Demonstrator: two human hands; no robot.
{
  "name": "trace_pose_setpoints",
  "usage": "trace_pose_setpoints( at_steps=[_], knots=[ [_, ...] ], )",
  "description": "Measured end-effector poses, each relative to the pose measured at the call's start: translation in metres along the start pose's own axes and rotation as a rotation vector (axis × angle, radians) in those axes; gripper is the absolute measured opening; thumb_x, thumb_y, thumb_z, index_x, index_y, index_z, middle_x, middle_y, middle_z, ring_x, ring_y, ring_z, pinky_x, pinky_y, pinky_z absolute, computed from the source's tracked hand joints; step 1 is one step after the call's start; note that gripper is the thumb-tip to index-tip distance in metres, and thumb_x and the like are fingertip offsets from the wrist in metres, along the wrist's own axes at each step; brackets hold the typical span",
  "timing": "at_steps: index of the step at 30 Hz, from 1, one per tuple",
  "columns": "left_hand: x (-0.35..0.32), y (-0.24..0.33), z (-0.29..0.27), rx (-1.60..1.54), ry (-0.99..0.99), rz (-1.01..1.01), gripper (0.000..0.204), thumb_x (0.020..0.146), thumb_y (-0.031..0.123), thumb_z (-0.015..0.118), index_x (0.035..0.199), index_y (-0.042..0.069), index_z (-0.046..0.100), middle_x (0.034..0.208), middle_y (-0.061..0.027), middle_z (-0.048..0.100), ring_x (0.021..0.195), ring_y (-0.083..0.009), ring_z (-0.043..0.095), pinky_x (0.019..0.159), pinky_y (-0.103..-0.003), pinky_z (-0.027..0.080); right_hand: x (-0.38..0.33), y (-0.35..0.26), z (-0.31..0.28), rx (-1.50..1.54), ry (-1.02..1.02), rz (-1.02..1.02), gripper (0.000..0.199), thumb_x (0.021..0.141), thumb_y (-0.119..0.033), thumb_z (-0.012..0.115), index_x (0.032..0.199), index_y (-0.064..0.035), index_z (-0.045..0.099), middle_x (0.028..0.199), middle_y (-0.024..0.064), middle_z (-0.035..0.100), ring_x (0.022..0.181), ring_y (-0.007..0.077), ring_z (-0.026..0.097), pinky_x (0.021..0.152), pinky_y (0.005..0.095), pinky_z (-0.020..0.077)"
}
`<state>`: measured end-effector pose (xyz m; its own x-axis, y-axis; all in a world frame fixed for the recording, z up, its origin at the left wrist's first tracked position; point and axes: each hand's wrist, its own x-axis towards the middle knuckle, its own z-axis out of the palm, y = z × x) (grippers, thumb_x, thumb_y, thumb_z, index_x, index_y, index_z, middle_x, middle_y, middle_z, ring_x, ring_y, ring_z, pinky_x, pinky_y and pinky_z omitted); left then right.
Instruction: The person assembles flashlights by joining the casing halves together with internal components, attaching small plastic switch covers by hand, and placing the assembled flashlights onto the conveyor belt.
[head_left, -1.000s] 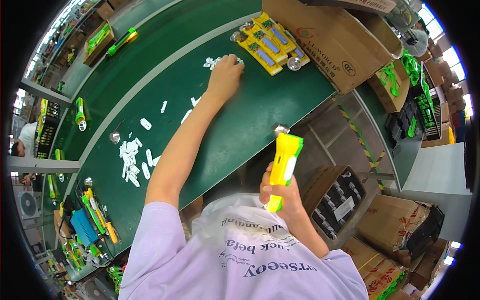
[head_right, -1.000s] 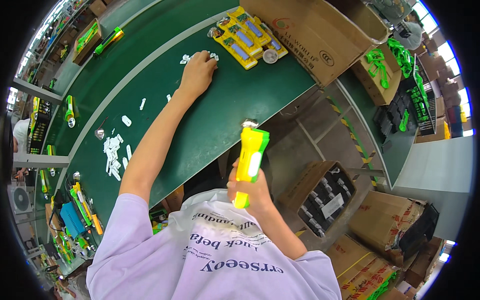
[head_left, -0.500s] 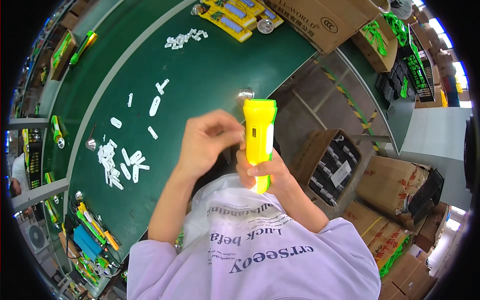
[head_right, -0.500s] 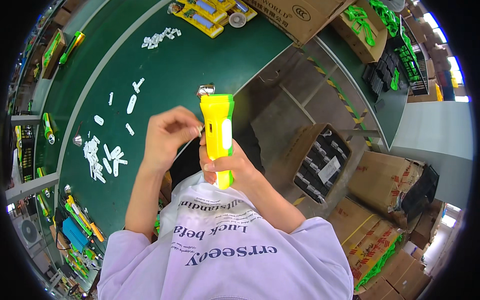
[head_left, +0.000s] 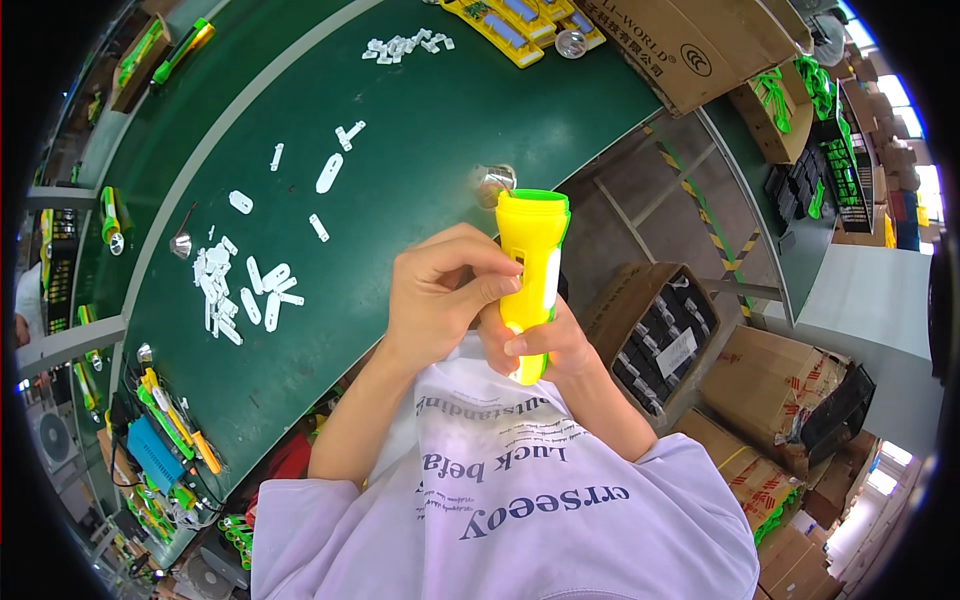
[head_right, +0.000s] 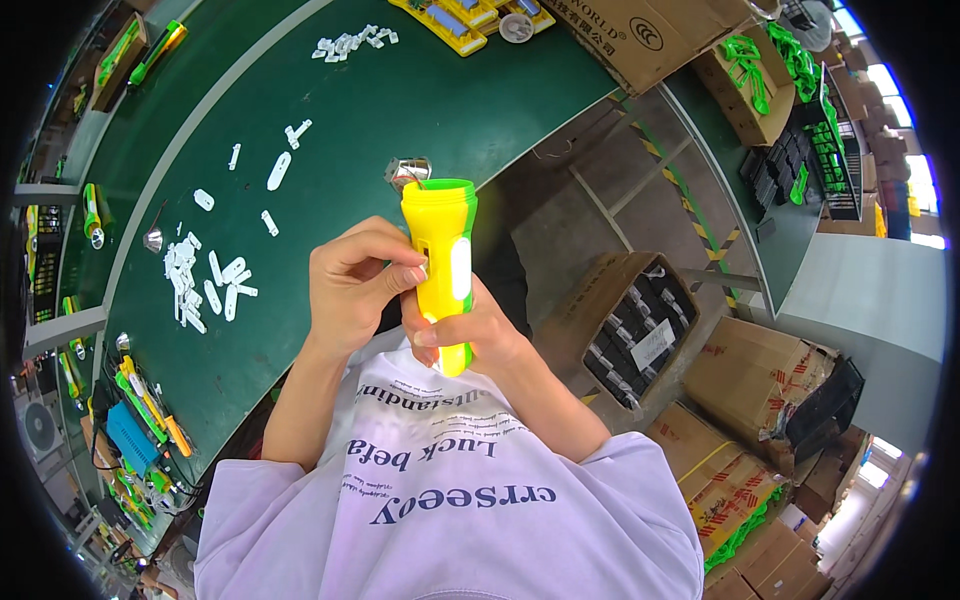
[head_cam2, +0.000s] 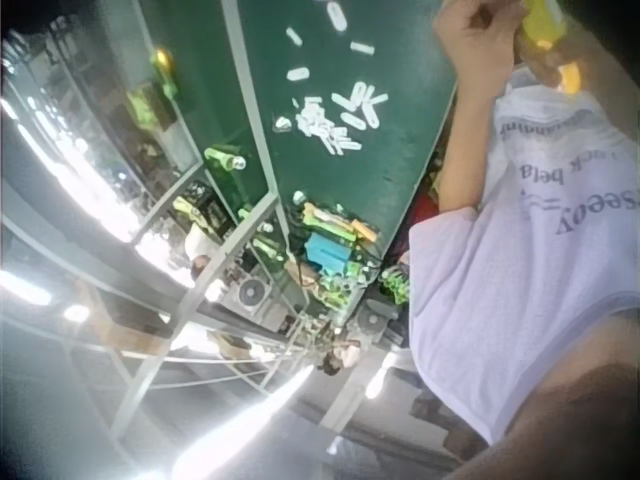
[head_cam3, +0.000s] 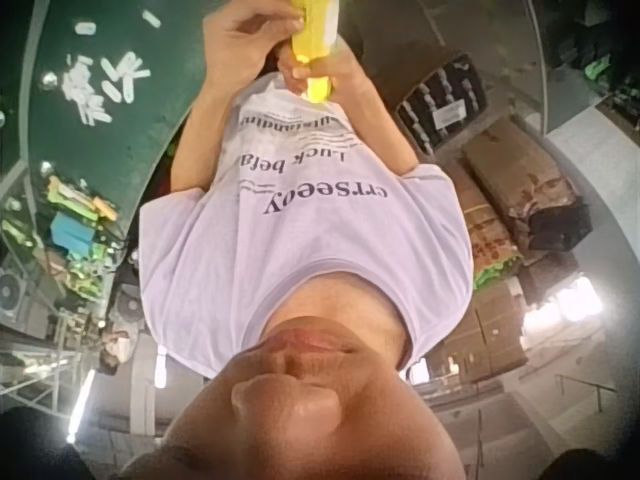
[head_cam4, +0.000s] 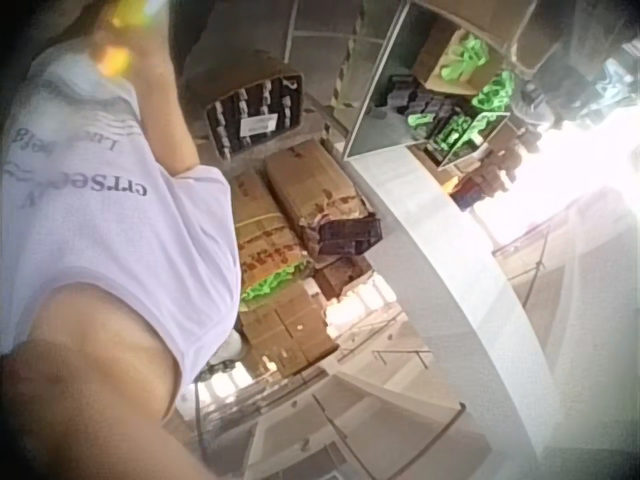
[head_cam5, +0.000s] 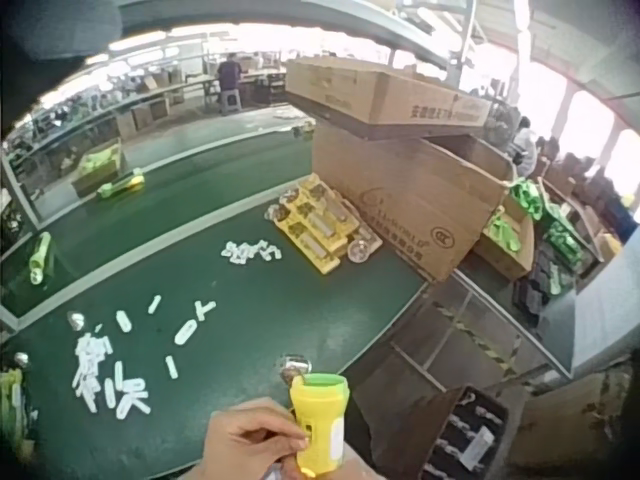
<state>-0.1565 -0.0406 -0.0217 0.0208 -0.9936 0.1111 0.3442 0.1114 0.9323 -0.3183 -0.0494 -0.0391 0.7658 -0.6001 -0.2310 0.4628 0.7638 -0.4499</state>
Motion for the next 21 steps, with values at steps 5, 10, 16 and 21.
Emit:
trace_pose_setpoints(
  at_steps=[5,10,16,21],
  knots=[
    [-0.002,-0.003,-0.003,0.09,-0.002,0.078,0.018,0.079,-0.01,0.073,0.096,-0.002,0.072,0.093,-0.007,0.065,0.083,-0.0133,0.063,0.073,-0.026,0.05,0.0,0.0,0.005,-0.098,0.018,-0.009,0.043,0.068,-0.001,0.067,0.107,-0.0006,0.049,0.069,0.0068,0.052,0.052,0.0175,0.052,0.046,0.0308,0.0451],
    [-0.002,-0.008,-0.003,-0.003,0.061,-0.011,0.049,0.081,-0.002,0.075,0.127,0.001,0.055,0.102,-0.0071,0.062,0.091,-0.0146,0.062,0.082,-0.028,0.051,0.001,0.0,0.008,-0.17,0.1,0.018,0.044,0.067,0.001,0.066,0.107,-0.001,0.049,0.071,0.007,0.053,0.052,0.0173,0.054,0.047,0.031,0.0467],
    [-0.007,0.002,-0.002,-0.08,0.01,-0.304,0.051,0.093,0.008,0.066,0.137,0.002,0.041,0.113,-0.0116,0.063,0.1,-0.0178,0.062,0.089,-0.031,0.051,0.002,0.002,0.014,-0.374,0.222,0.097,0.034,0.064,0.001,0.062,0.096,0.0005,0.052,0.07,0.0086,0.055,0.051,0.0178,0.056,0.048,0.0319,0.0468],
    [-0.008,0.0,0.003,-0.032,0.054,-0.323,0.042,0.098,0.009,0.056,0.137,0.002,0.042,0.109,-0.0112,0.064,0.094,-0.015,0.063,0.082,-0.028,0.052,0.003,0.005,0.015,-0.375,0.238,0.081,0.028,0.065,0.002,0.063,0.092,0.0017,0.054,0.071,0.009,0.056,0.048,0.0183,0.055,0.046,0.0324,0.0459]
  ],
)
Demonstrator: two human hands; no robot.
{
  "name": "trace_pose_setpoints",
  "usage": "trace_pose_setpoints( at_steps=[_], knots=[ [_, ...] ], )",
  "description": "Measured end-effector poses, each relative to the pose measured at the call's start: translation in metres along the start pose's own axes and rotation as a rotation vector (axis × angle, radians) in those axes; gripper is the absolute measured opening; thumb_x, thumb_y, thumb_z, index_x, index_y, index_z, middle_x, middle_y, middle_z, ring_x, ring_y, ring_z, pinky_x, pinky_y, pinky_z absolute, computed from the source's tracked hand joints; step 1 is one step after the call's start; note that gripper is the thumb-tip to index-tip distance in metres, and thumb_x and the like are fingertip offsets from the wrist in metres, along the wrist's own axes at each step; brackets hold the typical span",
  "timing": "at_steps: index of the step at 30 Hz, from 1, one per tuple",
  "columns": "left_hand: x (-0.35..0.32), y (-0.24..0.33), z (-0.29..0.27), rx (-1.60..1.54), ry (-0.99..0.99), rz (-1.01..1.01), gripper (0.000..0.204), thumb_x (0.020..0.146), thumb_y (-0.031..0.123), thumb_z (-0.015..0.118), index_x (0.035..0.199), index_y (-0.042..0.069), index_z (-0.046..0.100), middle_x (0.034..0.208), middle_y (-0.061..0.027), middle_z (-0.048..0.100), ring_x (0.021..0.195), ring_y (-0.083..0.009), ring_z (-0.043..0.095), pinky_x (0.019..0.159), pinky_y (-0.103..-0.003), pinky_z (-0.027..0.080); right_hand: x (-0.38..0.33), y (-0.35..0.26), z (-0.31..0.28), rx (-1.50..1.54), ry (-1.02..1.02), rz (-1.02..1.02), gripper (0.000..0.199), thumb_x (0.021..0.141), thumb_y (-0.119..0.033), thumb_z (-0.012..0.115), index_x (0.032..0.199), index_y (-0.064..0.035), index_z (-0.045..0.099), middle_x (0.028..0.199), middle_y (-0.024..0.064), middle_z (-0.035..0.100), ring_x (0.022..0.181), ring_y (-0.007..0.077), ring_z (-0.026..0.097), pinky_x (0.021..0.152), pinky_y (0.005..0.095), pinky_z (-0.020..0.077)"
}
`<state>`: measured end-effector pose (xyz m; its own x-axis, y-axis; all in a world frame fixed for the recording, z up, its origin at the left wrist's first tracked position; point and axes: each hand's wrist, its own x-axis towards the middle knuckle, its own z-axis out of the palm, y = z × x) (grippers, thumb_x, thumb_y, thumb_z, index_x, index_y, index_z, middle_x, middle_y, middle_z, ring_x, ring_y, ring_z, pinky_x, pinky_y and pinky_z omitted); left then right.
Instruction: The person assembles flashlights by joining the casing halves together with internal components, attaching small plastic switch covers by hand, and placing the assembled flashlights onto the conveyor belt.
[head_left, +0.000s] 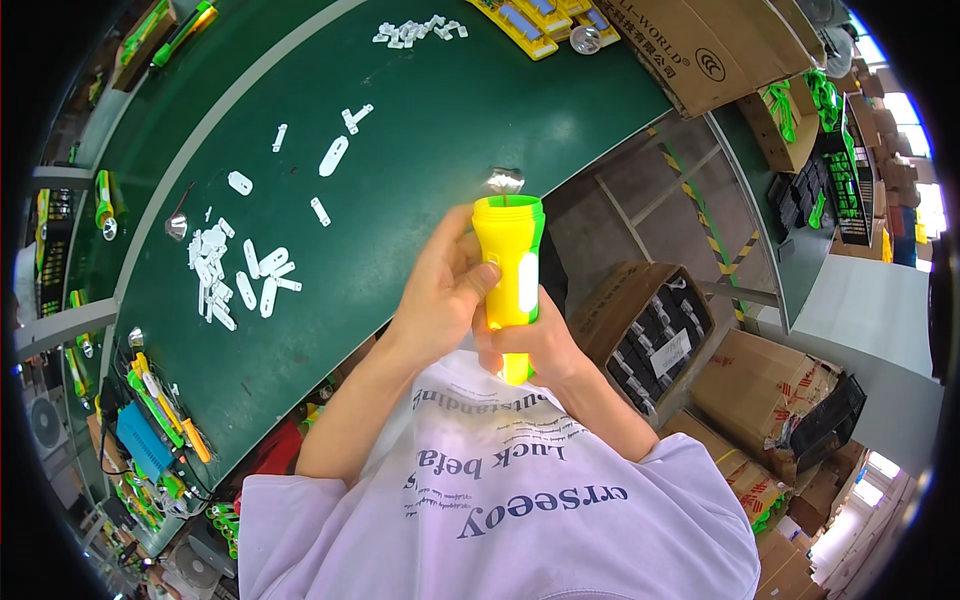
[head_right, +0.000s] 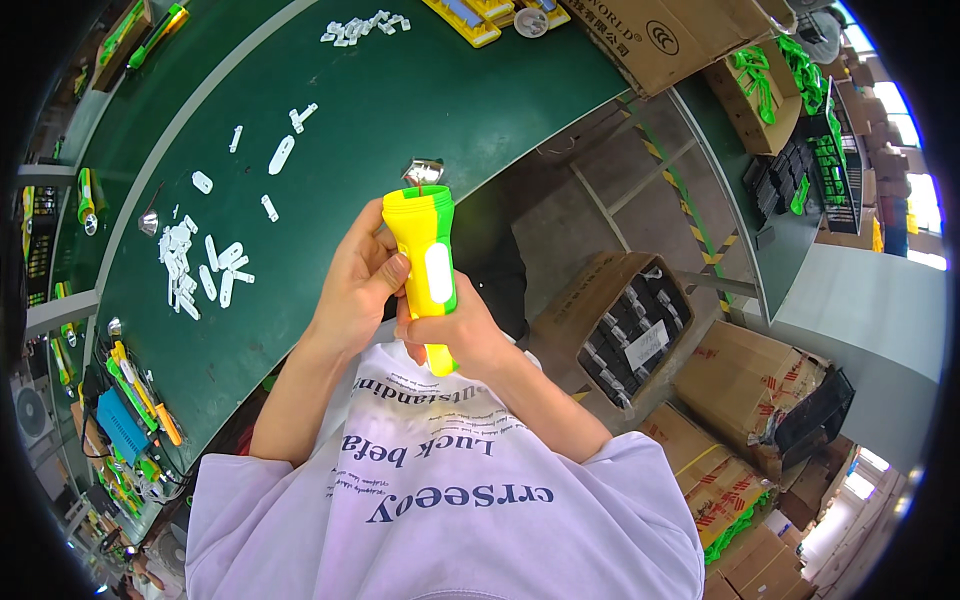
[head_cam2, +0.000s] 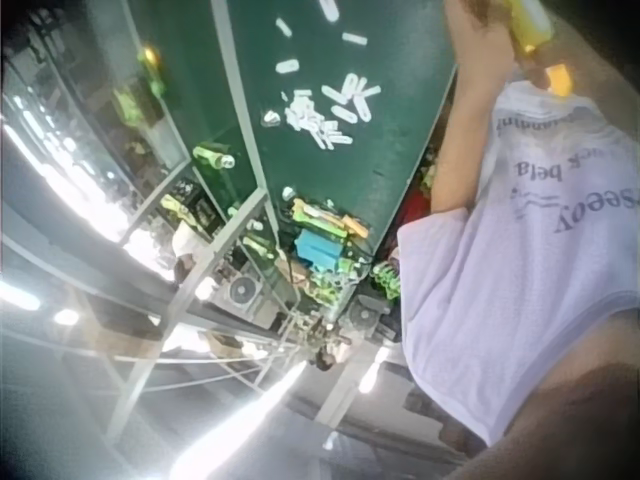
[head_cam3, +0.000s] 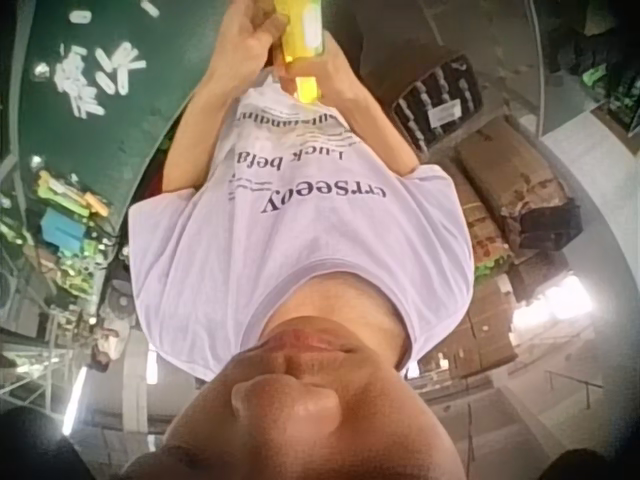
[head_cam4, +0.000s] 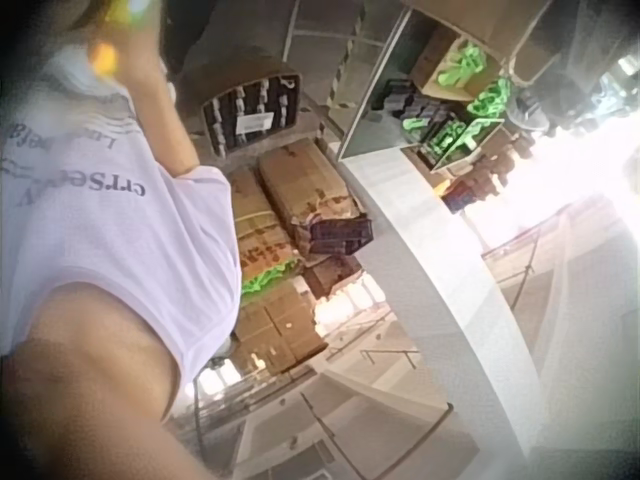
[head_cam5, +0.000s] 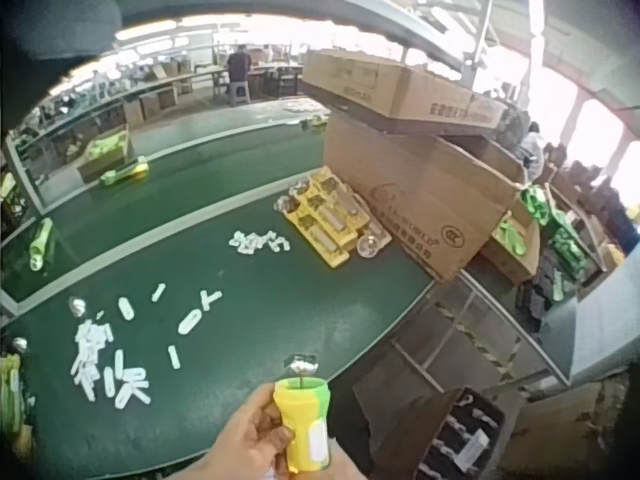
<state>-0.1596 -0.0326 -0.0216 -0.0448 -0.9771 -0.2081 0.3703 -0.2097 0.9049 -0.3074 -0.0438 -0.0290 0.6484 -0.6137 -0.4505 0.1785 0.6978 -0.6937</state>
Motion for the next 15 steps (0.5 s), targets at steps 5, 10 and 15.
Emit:
trace_pose_setpoints(
  at_steps=[5,10,15],
  knots=[
    [-0.001,-0.013,-0.001,0.001,0.091,-0.08,0.037,0.099,0.012,0.054,0.134,0.002,0.046,0.097,-0.0079,0.066,0.074,-0.0088,0.059,0.064,-0.02,0.046,-0.001,0.015,0.0,0.211,0.072,0.07,0.034,0.067,0.002,0.065,0.099,0.0023,0.052,0.071,0.0105,0.058,0.045,0.0199,0.055,0.043,0.0333,0.0444],
    [-0.002,-0.016,0.003,-0.069,0.143,-0.087,0.036,0.101,0.018,0.053,0.133,0.001,0.048,0.098,-0.0083,0.066,0.07,-0.0078,0.055,0.062,-0.02,0.044,-0.002,0.012,0.003,0.252,0.049,0.077,0.037,0.069,0.001,0.064,0.103,0.003,0.05,0.07,0.0106,0.057,0.044,0.0201,0.054,0.043,0.0338,0.0447],
    [-0.001,-0.018,0.002,-0.156,0.082,-0.107,0.038,0.104,0.025,0.05,0.133,0.002,0.048,0.107,-0.0096,0.067,0.078,-0.0089,0.06,0.068,-0.021,0.049,0.0,0.01,0.0,0.253,0.013,0.048,0.034,0.07,0.0,0.063,0.102,0.0029,0.054,0.073,0.0089,0.056,0.049,0.0176,0.053,0.047,0.0296,0.0443]
  ],
)
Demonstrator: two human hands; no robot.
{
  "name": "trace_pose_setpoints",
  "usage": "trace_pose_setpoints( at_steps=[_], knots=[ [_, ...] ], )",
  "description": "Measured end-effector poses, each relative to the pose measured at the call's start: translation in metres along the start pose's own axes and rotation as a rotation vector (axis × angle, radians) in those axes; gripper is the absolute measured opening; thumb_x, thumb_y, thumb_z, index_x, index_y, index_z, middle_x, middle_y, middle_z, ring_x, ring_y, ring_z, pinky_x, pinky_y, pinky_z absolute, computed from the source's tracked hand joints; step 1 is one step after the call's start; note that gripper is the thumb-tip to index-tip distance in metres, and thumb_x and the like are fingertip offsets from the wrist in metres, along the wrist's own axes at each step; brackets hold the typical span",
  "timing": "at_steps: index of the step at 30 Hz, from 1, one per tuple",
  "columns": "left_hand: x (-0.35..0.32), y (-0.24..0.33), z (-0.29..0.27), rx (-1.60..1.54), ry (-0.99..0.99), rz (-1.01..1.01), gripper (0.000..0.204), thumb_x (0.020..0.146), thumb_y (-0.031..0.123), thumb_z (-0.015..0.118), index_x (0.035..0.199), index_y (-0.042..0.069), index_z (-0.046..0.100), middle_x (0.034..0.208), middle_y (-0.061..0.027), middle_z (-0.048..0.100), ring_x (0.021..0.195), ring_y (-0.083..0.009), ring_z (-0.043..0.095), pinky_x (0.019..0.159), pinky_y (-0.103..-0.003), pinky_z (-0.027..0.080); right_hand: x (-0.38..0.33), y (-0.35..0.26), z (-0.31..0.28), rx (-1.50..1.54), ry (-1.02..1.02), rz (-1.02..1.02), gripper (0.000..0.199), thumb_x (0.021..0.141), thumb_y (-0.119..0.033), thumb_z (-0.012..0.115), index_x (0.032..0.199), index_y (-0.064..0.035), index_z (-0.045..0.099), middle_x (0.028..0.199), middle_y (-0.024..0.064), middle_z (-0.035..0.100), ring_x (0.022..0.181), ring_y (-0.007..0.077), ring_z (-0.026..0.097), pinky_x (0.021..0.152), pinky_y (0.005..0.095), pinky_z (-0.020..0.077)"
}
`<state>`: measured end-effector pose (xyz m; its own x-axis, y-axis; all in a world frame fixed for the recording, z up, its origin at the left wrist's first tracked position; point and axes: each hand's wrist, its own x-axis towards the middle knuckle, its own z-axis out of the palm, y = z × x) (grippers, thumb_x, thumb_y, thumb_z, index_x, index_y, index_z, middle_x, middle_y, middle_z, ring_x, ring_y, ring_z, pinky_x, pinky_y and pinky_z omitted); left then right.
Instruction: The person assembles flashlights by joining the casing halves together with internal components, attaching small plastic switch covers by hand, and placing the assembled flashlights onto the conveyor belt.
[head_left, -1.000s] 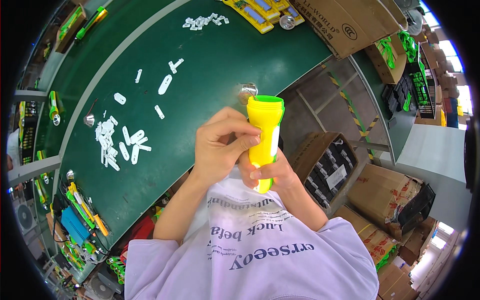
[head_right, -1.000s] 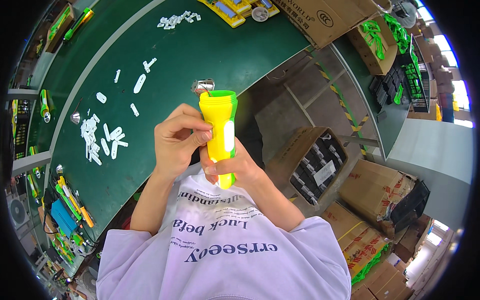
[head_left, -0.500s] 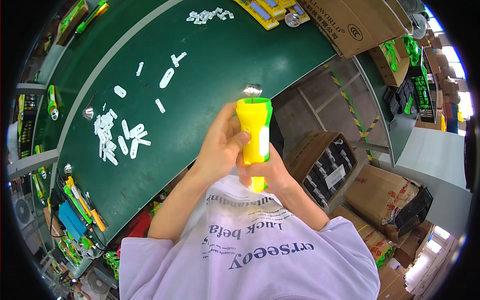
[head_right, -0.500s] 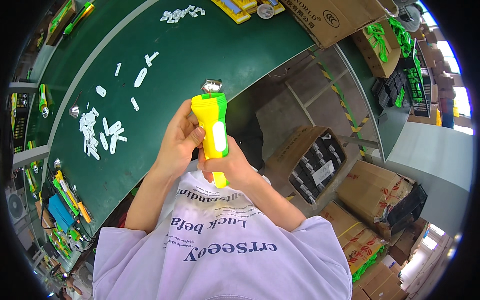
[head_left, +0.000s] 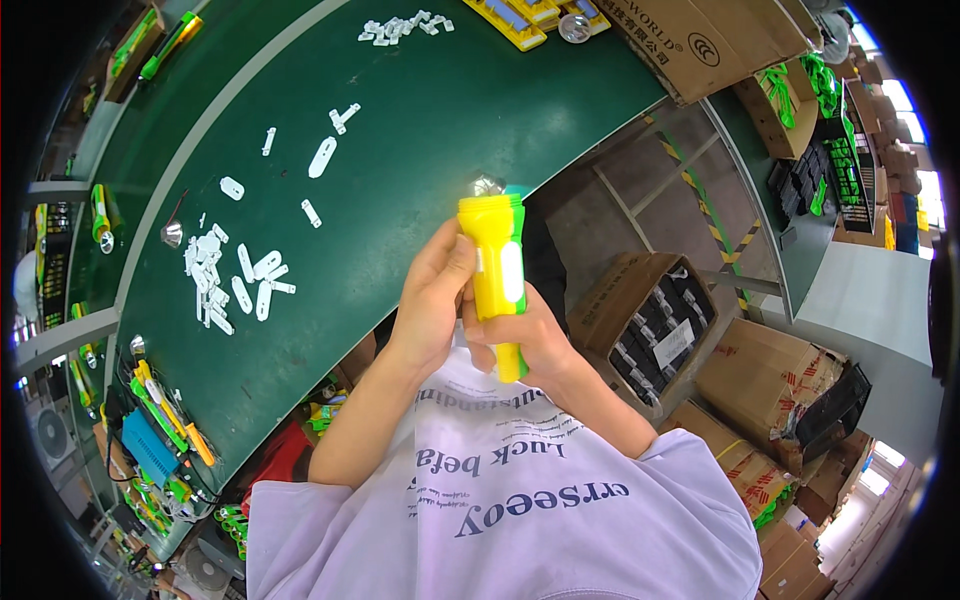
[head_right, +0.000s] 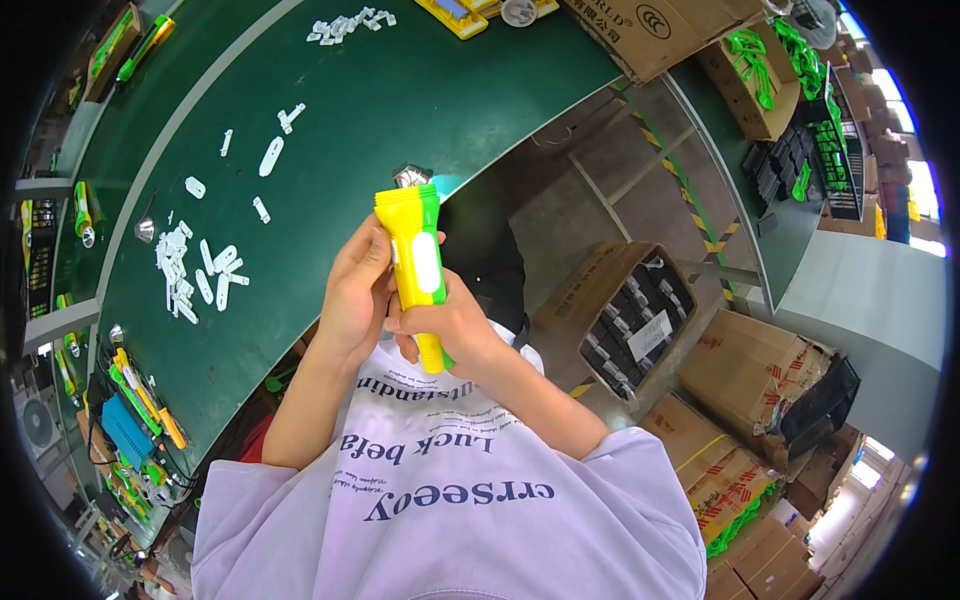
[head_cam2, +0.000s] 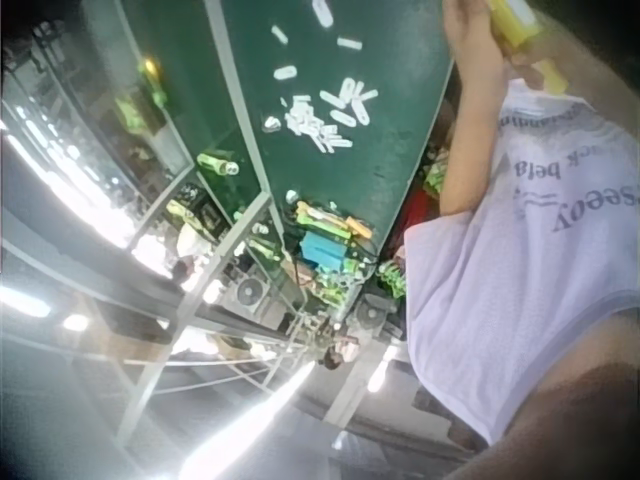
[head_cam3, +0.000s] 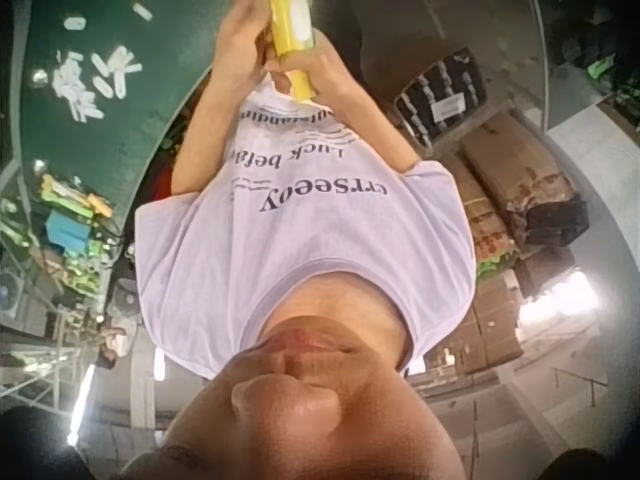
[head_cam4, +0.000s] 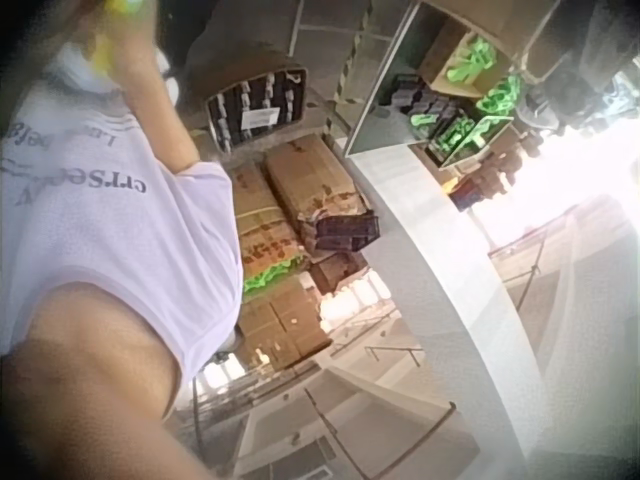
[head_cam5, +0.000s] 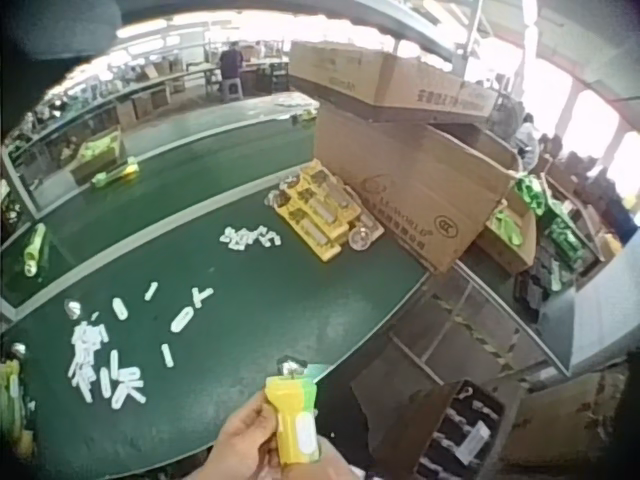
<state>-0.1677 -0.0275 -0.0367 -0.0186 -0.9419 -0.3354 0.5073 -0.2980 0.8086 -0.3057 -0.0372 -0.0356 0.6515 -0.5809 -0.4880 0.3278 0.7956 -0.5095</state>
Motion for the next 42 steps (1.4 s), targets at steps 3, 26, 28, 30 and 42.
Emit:
trace_pose_setpoints(
  at_steps=[3,26,28,30,42],
  knots=[
    [-0.004,0.0,0.004,-0.034,0.052,-0.051,0.04,0.105,0.032,0.046,0.134,0.004,0.048,0.113,-0.0105,0.066,0.088,-0.0111,0.065,0.075,-0.025,0.054,0.003,0.004,0.004,-0.047,0.018,-0.046,0.028,0.072,0.001,0.065,0.097,0.0017,0.052,0.067,0.0071,0.055,0.046,0.0171,0.054,0.042,0.0306,0.044],
    [-0.006,0.003,0.003,-0.07,0.1,0.01,0.043,0.103,0.035,0.049,0.134,0.005,0.045,0.108,-0.012,0.066,0.09,-0.0148,0.067,0.077,-0.026,0.056,0.005,0.007,0.009,-0.106,0.04,-0.041,0.032,0.067,0.004,0.061,0.097,0.0007,0.051,0.072,0.0081,0.056,0.048,0.0167,0.054,0.044,0.029,0.0437],
    [-0.008,0.004,-0.001,-0.077,0.064,-0.01,0.041,0.104,0.029,0.049,0.137,0.005,0.044,0.112,-0.0106,0.064,0.095,-0.0149,0.064,0.082,-0.027,0.054,0.004,0.007,0.008,-0.083,0.033,-0.033,0.031,0.067,0.004,0.062,0.097,0.0006,0.052,0.072,0.0082,0.056,0.047,0.0167,0.054,0.044,0.0291,0.0436],
    [-0.009,0.004,-0.003,-0.086,0.03,-0.029,0.04,0.105,0.023,0.048,0.14,0.005,0.043,0.117,-0.0091,0.063,0.101,-0.0151,0.062,0.087,-0.028,0.052,0.003,0.006,0.007,-0.061,0.026,-0.023,0.031,0.068,0.003,0.064,0.096,0.0005,0.052,0.072,0.0083,0.055,0.047,0.0167,0.054,0.043,0.0291,0.0436],
    [-0.013,-0.007,-0.001,-0.015,0.094,0.029,0.041,0.106,0.035,0.043,0.134,0.005,0.045,0.106,-0.0072,0.063,0.086,-0.011,0.065,0.071,-0.022,0.055,-0.001,0.009,0.013,-0.052,0.049,-0.013,0.025,0.071,0.003,0.065,0.093,0.0021,0.054,0.068,0.0083,0.056,0.046,0.0166,0.054,0.042,0.0292,0.0432]
  ],
)
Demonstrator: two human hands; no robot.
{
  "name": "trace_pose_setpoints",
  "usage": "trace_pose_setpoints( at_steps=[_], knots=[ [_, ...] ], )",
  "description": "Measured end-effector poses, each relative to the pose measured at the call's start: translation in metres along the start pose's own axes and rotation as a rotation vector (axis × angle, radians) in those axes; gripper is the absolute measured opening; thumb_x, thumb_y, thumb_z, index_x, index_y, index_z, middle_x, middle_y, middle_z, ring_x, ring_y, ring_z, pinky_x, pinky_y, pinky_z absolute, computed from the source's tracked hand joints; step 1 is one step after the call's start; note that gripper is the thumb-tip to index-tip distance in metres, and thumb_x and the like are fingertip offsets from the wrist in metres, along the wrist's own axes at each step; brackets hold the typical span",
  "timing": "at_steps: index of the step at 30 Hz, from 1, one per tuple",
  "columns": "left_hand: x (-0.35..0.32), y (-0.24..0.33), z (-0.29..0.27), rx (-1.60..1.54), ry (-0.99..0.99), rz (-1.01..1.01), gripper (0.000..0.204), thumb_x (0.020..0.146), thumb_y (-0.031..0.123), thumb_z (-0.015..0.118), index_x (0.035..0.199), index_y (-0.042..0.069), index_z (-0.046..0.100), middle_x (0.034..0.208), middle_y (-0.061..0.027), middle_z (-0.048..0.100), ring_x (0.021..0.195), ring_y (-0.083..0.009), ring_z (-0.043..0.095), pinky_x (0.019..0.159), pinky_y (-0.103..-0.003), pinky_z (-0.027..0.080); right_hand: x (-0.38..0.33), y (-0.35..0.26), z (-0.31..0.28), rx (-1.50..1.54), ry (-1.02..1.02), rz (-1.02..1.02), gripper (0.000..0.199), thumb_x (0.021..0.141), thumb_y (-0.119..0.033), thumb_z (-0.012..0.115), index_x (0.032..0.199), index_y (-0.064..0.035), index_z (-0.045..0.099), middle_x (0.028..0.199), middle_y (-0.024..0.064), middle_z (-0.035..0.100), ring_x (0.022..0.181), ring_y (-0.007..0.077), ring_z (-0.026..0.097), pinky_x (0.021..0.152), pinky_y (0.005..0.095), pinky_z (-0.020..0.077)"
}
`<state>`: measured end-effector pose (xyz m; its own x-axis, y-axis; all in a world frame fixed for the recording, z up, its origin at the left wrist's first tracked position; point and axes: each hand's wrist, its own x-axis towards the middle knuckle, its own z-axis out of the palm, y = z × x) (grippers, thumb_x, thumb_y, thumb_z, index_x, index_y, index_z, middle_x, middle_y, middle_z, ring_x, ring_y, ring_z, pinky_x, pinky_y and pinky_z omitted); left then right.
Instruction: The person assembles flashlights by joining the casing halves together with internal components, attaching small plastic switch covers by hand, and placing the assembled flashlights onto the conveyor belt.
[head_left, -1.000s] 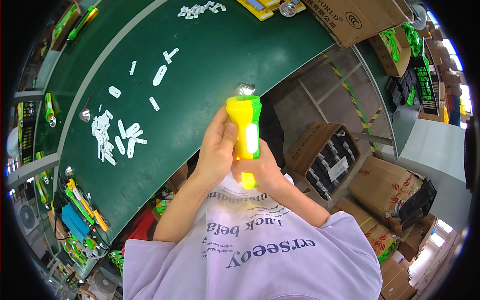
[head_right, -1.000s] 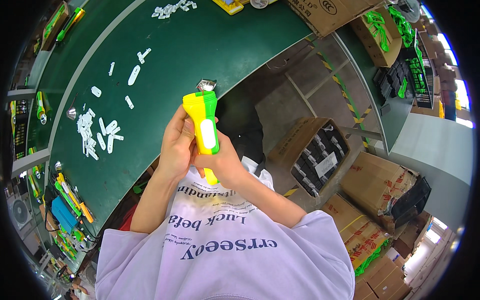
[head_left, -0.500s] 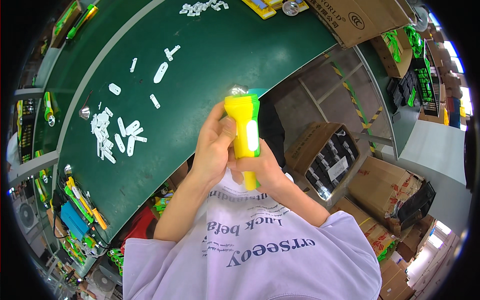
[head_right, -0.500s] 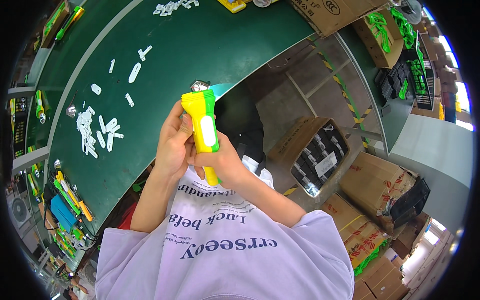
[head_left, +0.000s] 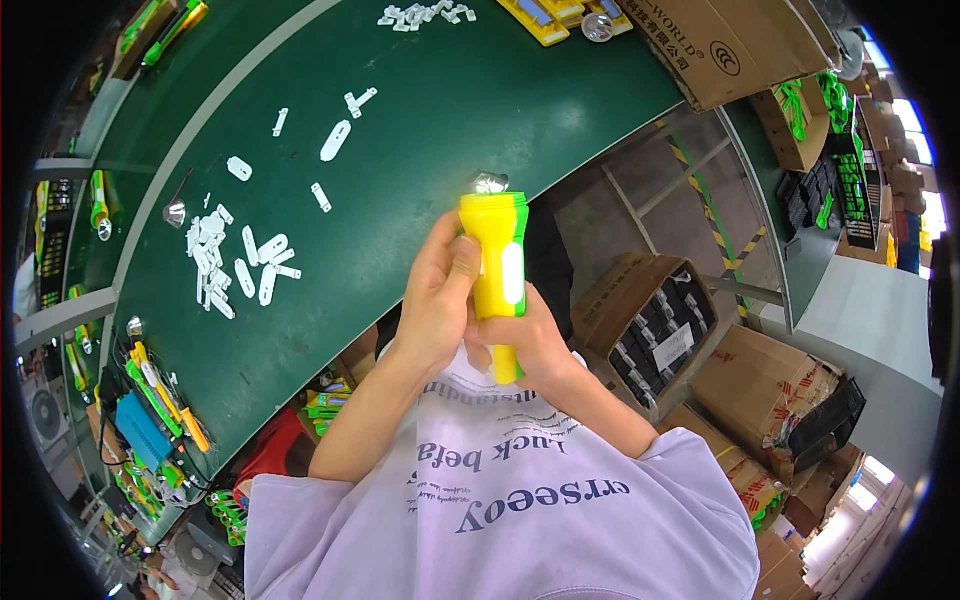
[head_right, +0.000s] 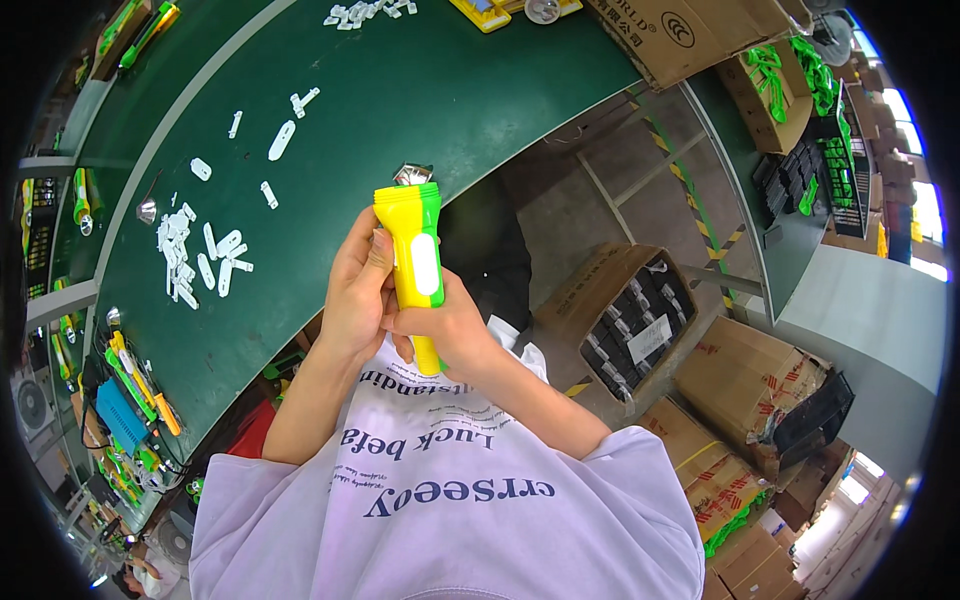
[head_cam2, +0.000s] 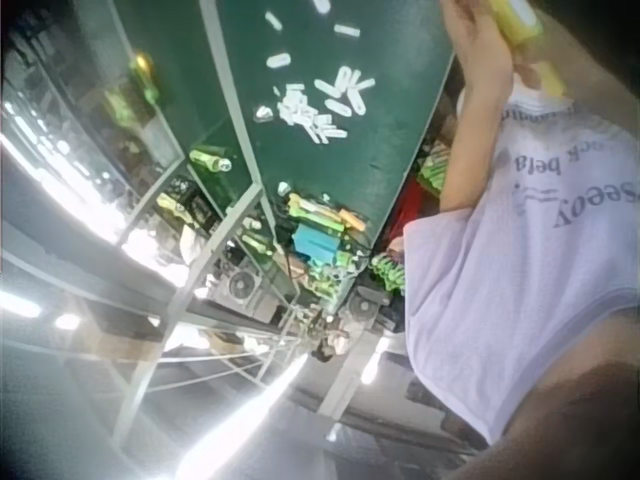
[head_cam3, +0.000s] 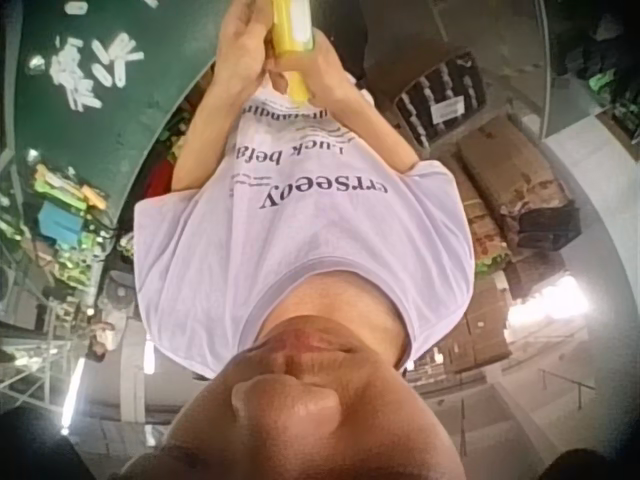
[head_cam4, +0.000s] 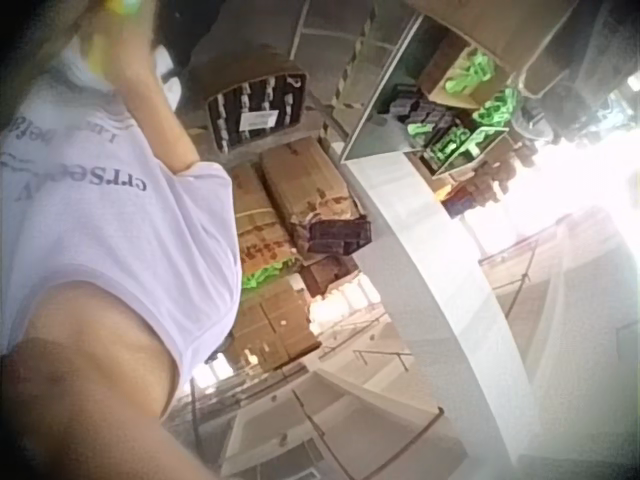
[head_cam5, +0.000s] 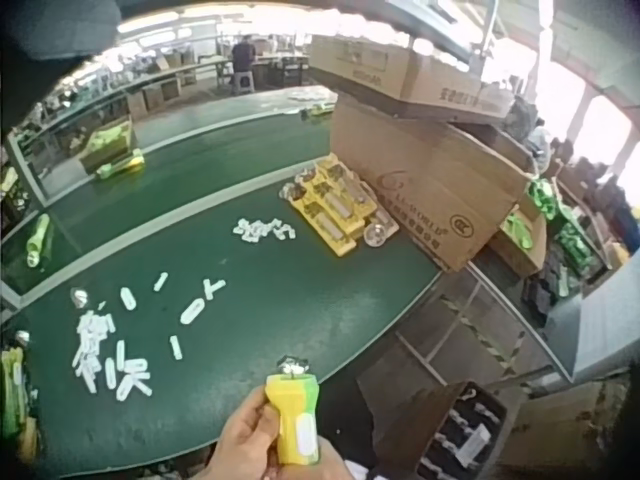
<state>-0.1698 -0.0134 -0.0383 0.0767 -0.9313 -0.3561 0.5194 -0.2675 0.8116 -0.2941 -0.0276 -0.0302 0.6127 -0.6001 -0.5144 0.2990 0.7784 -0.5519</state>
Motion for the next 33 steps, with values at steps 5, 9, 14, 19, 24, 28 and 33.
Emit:
trace_pose_setpoints(
  at_steps=[5,9,14,19,24,28,33],
  knots=[
    [0.001,0.007,-0.007,0.009,-0.03,-0.006,0.039,0.107,0.03,0.042,0.136,0.004,0.044,0.114,-0.0089,0.063,0.093,-0.0118,0.064,0.076,-0.025,0.054,0.006,-0.001,0.001,-0.057,-0.01,-0.014,0.028,0.07,0.005,0.065,0.095,0.0017,0.053,0.069,0.0079,0.057,0.046,0.0157,0.054,0.043,0.0296,0.0434],
    [-0.006,0.032,-0.029,0.275,0.058,0.164,0.049,0.103,0.034,0.052,0.139,0.002,0.045,0.123,-0.0116,0.062,0.107,-0.017,0.061,0.086,-0.031,0.05,0.009,-0.019,0.003,-0.156,-0.105,0.027,0.034,0.072,0.001,0.07,0.102,0.0016,0.054,0.071,0.0077,0.057,0.052,0.015,0.057,0.048,0.028,0.0459],
    [-0.027,0.118,-0.075,1.247,-0.19,0.812,0.079,0.073,0.047,0.08,0.132,0.0,0.057,0.129,-0.0181,0.059,0.116,-0.0338,0.056,0.101,-0.042,0.041,0.011,-0.07,0.028,-1.503,-0.295,-0.085,0.048,0.068,-0.013,0.079,0.11,-0.0023,0.059,0.087,0.0137,0.068,0.079,0.0298,0.067,0.071,0.0403,0.051],
    [-0.038,0.134,-0.075,1.698,-0.489,0.356,0.053,0.076,0.045,0.075,0.1,-0.001,0.062,0.094,-0.018,0.064,0.093,-0.0324,0.061,0.087,-0.039,0.045,0.034,-0.069,0.051,-1.953,-0.503,-0.529,0.041,0.064,-0.015,0.079,0.1,-0.0071,0.06,0.082,0.0072,0.066,0.083,0.0263,0.065,0.071,0.0409,0.0496],
    [-0.022,0.164,-0.103,1.823,-0.324,0.407,0.046,0.074,0.044,0.072,0.078,0.0,0.06,0.057,-0.0162,0.057,0.057,-0.0371,0.058,0.073,-0.041,0.049,0.049,-0.079,0.077,-1.918,-0.212,-0.953,0.051,0.063,-0.012,0.081,0.111,-0.0083,0.062,0.102,0.0087,0.065,0.099,0.0288,0.061,0.083,0.0408,0.0493],
    [0.018,0.22,-0.182,1.598,0.297,0.318,0.044,0.082,0.044,0.07,0.088,0.001,0.064,0.068,-0.0192,0.065,0.066,-0.0338,0.067,0.064,-0.043,0.052,0.07,-0.081,0.047,-1.602,0.193,-1.161,0.051,0.068,-0.006,0.077,0.116,-0.0027,0.06,0.114,0.0185,0.062,0.105,0.0376,0.059,0.092,0.0438,0.0474],
    [0.097,0.29,-0.379,1.176,1.034,0.272,0.064,0.086,0.059,0.058,0.085,-0.003,0.071,0.076,-0.0226,0.069,0.073,-0.037,0.07,0.069,-0.046,0.052,0.119,-0.042,-0.008,-1.559,0.47,-1.18,0.032,0.071,0.001,0.068,0.102,-0.001,0.06,0.103,0.0169,0.062,0.096,0.0365,0.058,0.084,0.0446,0.0467]
  ],
)
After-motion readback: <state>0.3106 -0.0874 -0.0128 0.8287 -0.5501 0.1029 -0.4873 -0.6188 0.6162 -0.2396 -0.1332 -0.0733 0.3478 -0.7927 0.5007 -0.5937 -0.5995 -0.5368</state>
